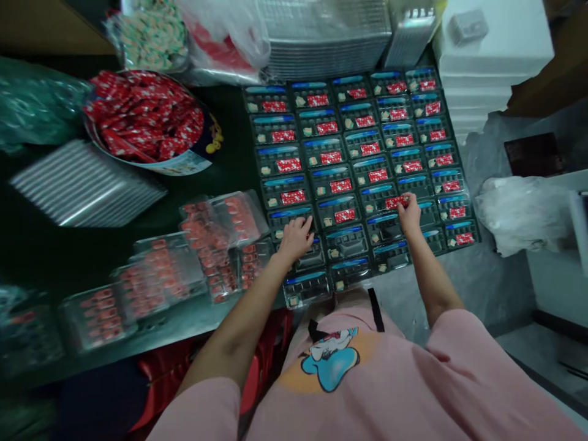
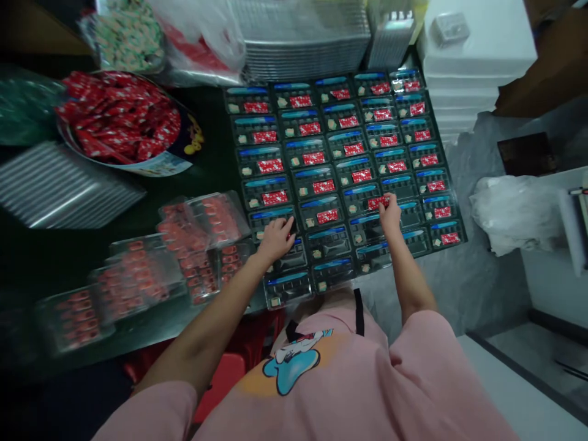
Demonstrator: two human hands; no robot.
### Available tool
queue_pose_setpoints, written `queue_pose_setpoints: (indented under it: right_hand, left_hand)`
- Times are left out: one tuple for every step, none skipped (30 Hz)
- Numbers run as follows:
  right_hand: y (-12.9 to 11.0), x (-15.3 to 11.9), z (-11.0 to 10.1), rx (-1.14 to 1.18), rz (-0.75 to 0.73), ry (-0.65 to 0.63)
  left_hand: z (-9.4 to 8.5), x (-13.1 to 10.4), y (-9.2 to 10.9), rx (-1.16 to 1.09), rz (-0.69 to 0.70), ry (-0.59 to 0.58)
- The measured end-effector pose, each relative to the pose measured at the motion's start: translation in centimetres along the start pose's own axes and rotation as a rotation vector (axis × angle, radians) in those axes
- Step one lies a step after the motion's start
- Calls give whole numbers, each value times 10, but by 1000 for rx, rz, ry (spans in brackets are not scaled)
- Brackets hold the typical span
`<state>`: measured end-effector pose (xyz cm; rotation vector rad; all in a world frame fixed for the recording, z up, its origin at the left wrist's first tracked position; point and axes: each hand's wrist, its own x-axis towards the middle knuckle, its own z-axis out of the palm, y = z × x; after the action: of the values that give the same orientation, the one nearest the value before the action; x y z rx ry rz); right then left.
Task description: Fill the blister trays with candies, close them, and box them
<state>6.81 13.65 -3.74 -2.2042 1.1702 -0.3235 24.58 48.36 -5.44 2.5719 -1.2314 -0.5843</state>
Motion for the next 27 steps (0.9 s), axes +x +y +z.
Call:
queue_pose_setpoints:
  right_hand:
    - [5, 5, 5, -25, -10, -26]
    - [8, 9, 10, -51, -29, -59]
    - [11, 11, 14, -83, -55, -91]
    - [12, 12, 18, -123, -89, -120]
    - [14, 13, 21, -172, -127, -147]
    - [15, 12, 22, -222, -166, -168]
    - [15, 11, 22, -268, -202, -180]
    - [16, 10, 20, -304, -235, -181]
    - [16, 9, 18, -326, -265, -171]
    - [17, 8, 16, -337, -294, -156]
    - [19, 7, 14, -340, -327, -147]
    - [20, 6, 13, -340, -365, -153]
    - [22, 5, 12, -341, -402, -176]
    - [24, 4, 13, -348, -434, -212]
    - [26, 2, 15, -364, -456, -250]
    - [28, 1, 17, -387, -467, -281]
    - [30, -1, 18, -414, -471, -298]
    - [32, -3, 20, -439, -473, -301]
    - [33, -6, 21, -458, -477, -297]
    - [34, -8, 21, -469, -481, -283]
    - [34, -10, 21, -473, -484, -260]
    - [33, -12, 21, -467, -489, -231]
    - [31, -13, 22, -450, -496, -203]
    - [27, -14, 24, -419, -511, -180]
    - [20, -15, 27, -373, -537, -168]
    - [11, -15, 32, -316, -573, -170]
    - [-1, -16, 38, -253, -611, -180]
  left_hand:
    - [3, 0, -1, 1, -1, -5]
    - [6, 1, -2, -4, -1, -6]
    - [8, 1, -4, -15, 2, -2]
    - [11, 0, -5, -32, 8, 4]
    - [13, 0, -7, -56, 15, 12]
    - [14, 0, -9, -87, 21, 22]
    - [15, -1, -11, -125, 27, 32]
    - [15, -2, -13, -168, 31, 43]
    - [15, -5, -14, -213, 32, 56]
    - [14, -9, -15, -258, 26, 72]
    - [12, -14, -15, -302, 16, 89]
    - [11, -20, -15, -343, 4, 100]
    - [10, -26, -14, -382, -9, 102]
    - [9, -31, -12, -425, -25, 97]
    - [8, -36, -10, -473, -43, 86]
    - [7, -40, -8, -527, -65, 76]
    - [7, -44, -5, -586, -89, 71]
    - [7, -46, -3, -649, -119, 78]
    - [6, -47, 0, -712, -150, 95]
    - [5, -49, 2, -770, -174, 113]
    - [4, -49, 4, -823, -192, 130]
    - [1, -50, 6, -872, -203, 140]
    - [-2, -50, 6, -920, -209, 144]
    - [-6, -50, 5, -967, -213, 145]
    - [-10, -50, 3, -1013, -215, 148]
    - [-16, -50, 0, -1055, -218, 159]
    - [-21, -49, -4, -1089, -220, 177]
